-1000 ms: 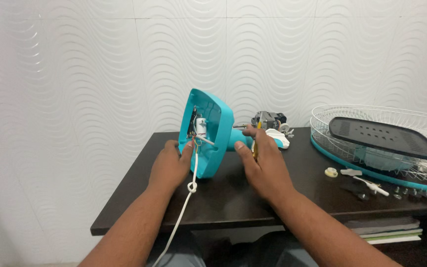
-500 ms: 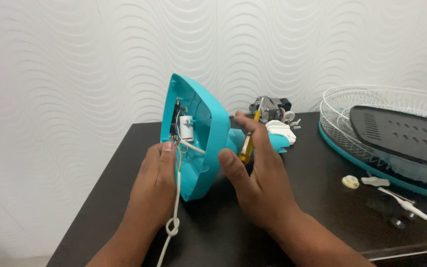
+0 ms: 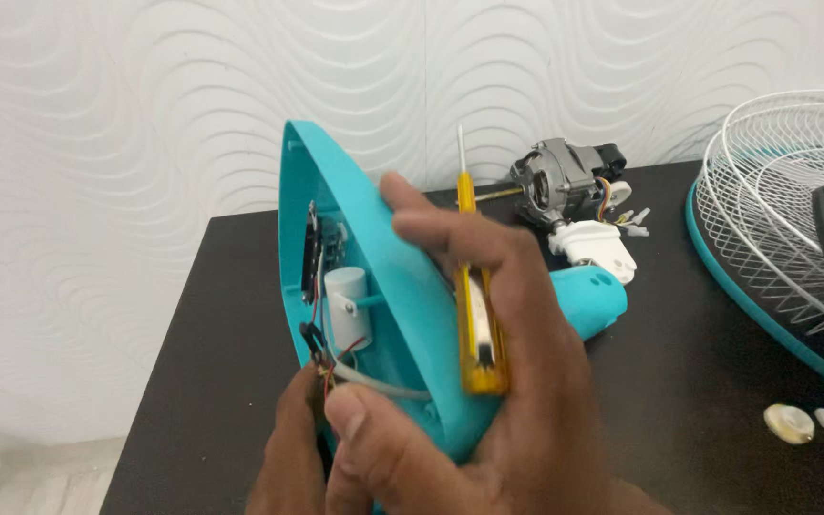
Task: The person disassembles a small teal electronic device on a table. They use a screwdriver to remove screws from the back cover, separate the casing, and then detach internal components including a switch and wiring.
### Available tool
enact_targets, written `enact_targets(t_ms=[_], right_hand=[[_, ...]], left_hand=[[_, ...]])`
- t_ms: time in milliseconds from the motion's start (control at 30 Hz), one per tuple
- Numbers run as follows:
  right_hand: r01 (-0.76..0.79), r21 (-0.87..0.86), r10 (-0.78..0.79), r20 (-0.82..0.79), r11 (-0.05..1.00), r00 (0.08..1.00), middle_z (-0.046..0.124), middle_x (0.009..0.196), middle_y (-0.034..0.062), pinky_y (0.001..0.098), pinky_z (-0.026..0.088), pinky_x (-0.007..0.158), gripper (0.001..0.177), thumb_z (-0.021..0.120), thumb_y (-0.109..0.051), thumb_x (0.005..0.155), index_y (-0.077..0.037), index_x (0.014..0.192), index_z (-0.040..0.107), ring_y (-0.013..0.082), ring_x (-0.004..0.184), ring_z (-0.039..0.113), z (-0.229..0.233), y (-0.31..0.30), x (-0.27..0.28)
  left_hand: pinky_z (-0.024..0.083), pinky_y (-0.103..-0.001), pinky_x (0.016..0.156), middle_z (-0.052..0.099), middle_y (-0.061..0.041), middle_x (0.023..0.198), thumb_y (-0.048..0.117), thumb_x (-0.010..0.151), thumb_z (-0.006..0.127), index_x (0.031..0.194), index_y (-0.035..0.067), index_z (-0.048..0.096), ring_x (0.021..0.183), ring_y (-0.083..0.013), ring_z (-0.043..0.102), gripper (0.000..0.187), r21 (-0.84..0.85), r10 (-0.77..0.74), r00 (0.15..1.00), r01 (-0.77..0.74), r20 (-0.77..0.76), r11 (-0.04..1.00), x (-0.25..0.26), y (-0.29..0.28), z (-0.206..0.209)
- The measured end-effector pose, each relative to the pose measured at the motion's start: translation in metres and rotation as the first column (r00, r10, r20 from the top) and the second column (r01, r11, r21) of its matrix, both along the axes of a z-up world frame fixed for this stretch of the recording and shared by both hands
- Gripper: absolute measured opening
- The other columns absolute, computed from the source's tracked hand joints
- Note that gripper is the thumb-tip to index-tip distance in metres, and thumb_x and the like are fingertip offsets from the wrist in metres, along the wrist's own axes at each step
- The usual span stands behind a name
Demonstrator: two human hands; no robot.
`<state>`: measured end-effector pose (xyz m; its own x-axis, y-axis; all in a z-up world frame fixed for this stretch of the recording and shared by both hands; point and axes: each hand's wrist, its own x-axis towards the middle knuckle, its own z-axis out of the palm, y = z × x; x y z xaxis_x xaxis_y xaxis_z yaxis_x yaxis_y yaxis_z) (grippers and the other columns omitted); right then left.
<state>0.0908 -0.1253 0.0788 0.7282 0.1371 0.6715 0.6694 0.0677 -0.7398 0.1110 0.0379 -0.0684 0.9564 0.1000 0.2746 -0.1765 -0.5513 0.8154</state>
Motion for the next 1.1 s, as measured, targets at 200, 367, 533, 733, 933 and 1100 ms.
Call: enact_targets(t_ms=[200, 367, 533, 733, 933, 1100], right_hand=[[0.11, -0.024, -0.112, -0.081, 0.994, 0.99, 0.039, 0.156, 0.0362, 0.0472, 0.05, 0.106, 0.05, 0.066, -0.015, 0.088, 0.001, 0.13, 0.043, 0.0367, 0.133, 0.06, 0.005, 0.008, -0.001], [0.05, -0.104, -0.047, 0.028, 0.993, 0.999, 0.035, 0.159, 0.0395, 0.0475, 0.05, 0.115, 0.057, 0.06, -0.014, 0.092, 0.002, 0.138, 0.031, 0.0373, 0.145, 0.055, -0.004, -0.003, -0.009], [0.198, -0.327, -0.093, 0.311, 0.924, 0.946, 0.039, 0.154, 0.0314, 0.0349, 0.046, 0.116, 0.056, 0.064, -0.019, 0.108, -0.003, 0.148, 0.028, 0.0268, 0.14, 0.052, -0.025, -0.019, -0.008], [0.274, -0.144, -0.218, 0.316, 0.951, 0.923, 0.04, 0.158, 0.0292, 0.0411, 0.052, 0.12, 0.084, 0.076, -0.027, 0.1, 0.002, 0.154, 0.02, 0.0324, 0.148, 0.05, -0.048, -0.013, -0.031], [0.485, -0.143, -0.461, 0.173, 0.863, 0.87, 0.069, 0.122, 0.0244, 0.0403, 0.057, 0.092, 0.092, 0.082, -0.033, 0.078, 0.0, 0.145, 0.027, 0.03, 0.111, 0.074, -0.054, -0.019, -0.057], [0.583, -0.184, -0.545, 0.218, 0.791, 0.809, 0.071, 0.117, 0.0281, 0.0424, 0.056, 0.089, 0.086, 0.08, -0.03, 0.079, 0.002, 0.142, 0.031, 0.0394, 0.107, 0.073, -0.066, -0.04, -0.064]], left_hand=[[0.047, -0.049, 0.102, 0.064, -0.026, 0.124, 0.058, 0.096, 0.039, 0.144, 0.003, 0.048, 0.121, -0.0368, 0.06, 0.074, -0.064, -0.012, 0.995, 0.018, 0.101, 0.998, -0.005, 0.007, 0.002], [0.049, -0.047, 0.099, 0.064, -0.025, 0.118, 0.051, 0.095, 0.042, 0.139, 0.001, 0.051, 0.117, -0.0343, 0.061, 0.067, -0.042, 0.146, 0.984, -0.151, -0.102, 0.988, -0.041, -0.009, 0.041], [0.048, -0.047, 0.096, 0.065, -0.025, 0.122, 0.037, 0.104, 0.041, 0.133, -0.001, 0.056, 0.115, -0.0389, 0.064, 0.051, -0.021, 0.121, 0.983, -0.12, 0.135, 0.993, -0.059, -0.018, 0.064], [0.048, -0.054, 0.088, 0.067, -0.029, 0.11, 0.037, 0.104, 0.045, 0.125, -0.001, 0.058, 0.106, -0.0462, 0.062, 0.046, 0.076, 0.069, 0.942, -0.099, 0.328, 0.992, -0.069, -0.026, 0.071], [0.051, -0.055, 0.075, 0.071, -0.024, 0.08, 0.035, 0.101, 0.046, 0.111, 0.003, 0.067, 0.082, -0.0438, 0.069, 0.039, 0.106, 0.066, 0.941, -0.106, 0.332, 0.989, -0.081, -0.029, 0.083], [0.051, -0.053, 0.073, 0.071, -0.02, 0.073, 0.033, 0.099, 0.048, 0.104, 0.005, 0.071, 0.076, -0.0414, 0.07, 0.036, 0.085, 0.116, 0.937, -0.152, 0.329, 0.985, -0.079, -0.025, 0.084]])
